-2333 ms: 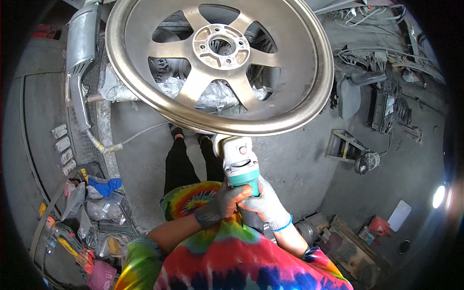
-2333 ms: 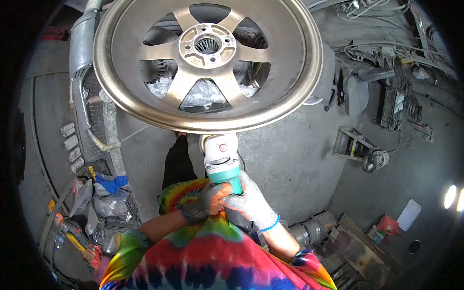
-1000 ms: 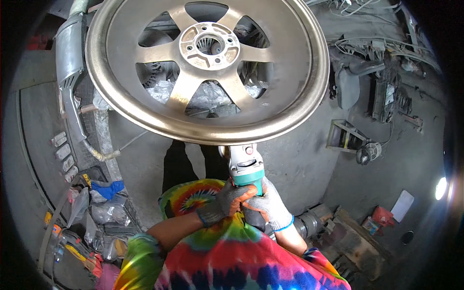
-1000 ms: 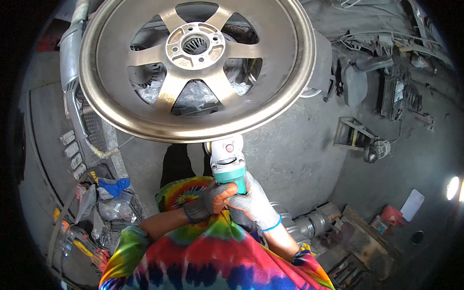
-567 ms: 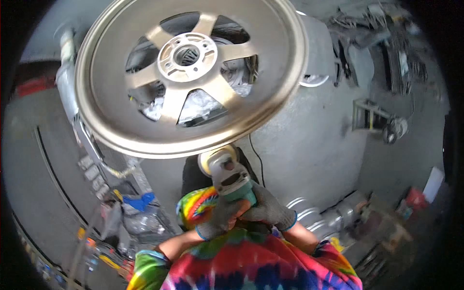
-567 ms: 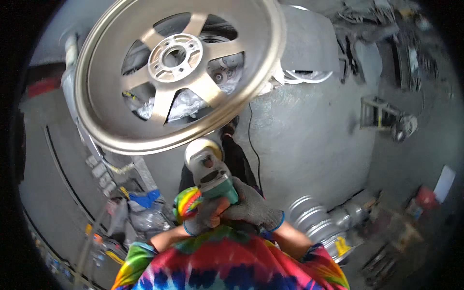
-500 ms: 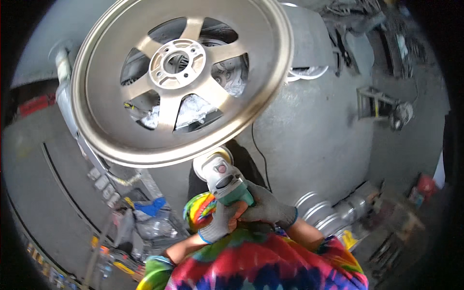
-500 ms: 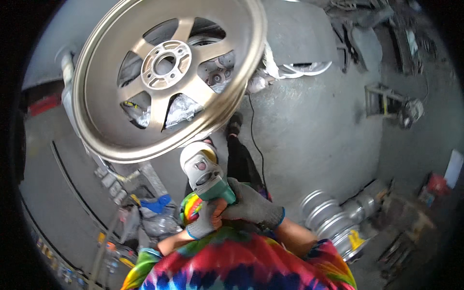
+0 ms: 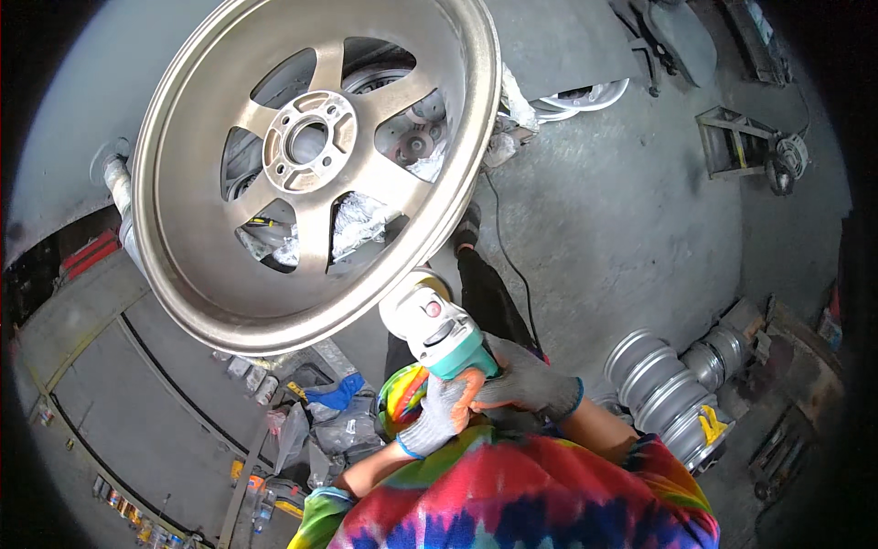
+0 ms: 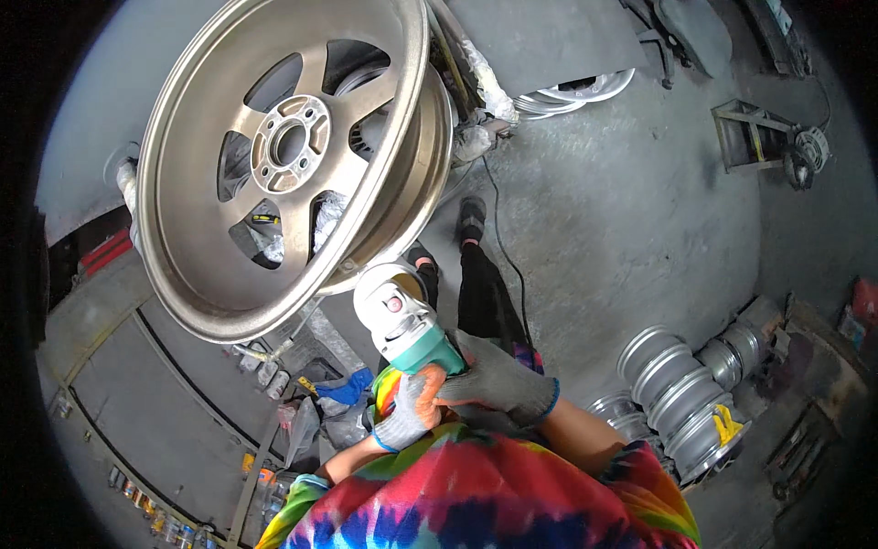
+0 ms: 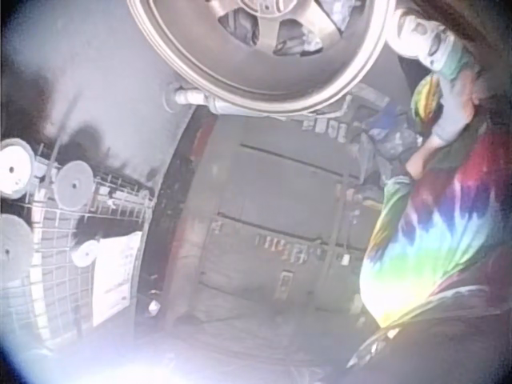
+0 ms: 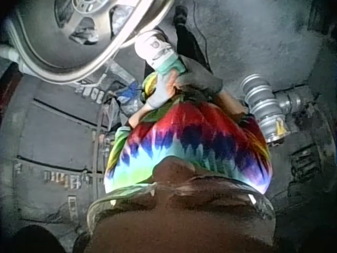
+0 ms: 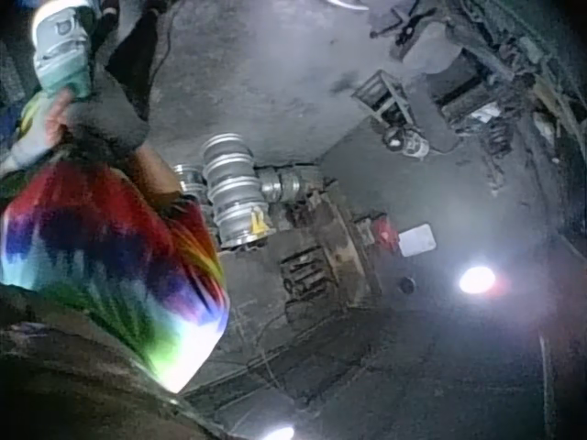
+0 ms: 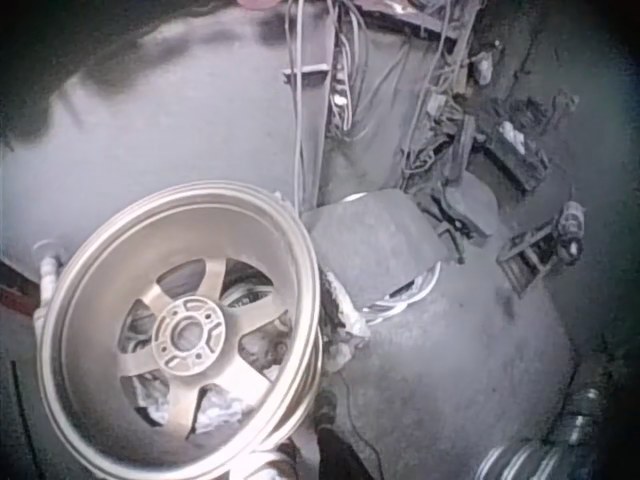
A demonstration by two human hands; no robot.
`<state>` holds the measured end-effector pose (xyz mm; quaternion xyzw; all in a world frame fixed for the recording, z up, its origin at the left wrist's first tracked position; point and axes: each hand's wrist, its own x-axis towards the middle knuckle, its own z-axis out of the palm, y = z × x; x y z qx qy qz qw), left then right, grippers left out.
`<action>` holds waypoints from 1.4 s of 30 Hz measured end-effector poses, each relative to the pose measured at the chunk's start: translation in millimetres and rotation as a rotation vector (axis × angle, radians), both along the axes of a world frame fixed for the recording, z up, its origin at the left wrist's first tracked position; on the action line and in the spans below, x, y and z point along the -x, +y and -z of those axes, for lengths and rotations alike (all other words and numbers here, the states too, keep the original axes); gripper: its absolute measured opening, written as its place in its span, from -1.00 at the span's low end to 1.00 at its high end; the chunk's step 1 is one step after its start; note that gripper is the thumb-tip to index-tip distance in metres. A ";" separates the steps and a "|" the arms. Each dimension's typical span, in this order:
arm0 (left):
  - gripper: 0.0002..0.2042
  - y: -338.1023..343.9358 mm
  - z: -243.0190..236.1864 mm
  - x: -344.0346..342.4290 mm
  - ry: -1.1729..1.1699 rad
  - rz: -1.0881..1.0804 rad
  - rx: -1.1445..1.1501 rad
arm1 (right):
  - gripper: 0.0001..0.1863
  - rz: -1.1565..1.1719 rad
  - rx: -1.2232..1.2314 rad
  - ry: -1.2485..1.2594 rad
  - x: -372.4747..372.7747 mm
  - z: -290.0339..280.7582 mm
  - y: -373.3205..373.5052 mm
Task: The person uses an angle grinder to grind the surfaces of a car wheel rim. They move the tool along the rim's edge and spokes, then lift and turn the rim to access different parts.
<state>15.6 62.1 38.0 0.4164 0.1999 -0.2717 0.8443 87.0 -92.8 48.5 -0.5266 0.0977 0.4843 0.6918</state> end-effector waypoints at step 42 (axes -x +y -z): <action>-0.67 -8.0 -17.4 -25.9 0.057 -0.143 0.449 | -0.41 -0.161 0.350 0.054 -22.3 -59.7 20.8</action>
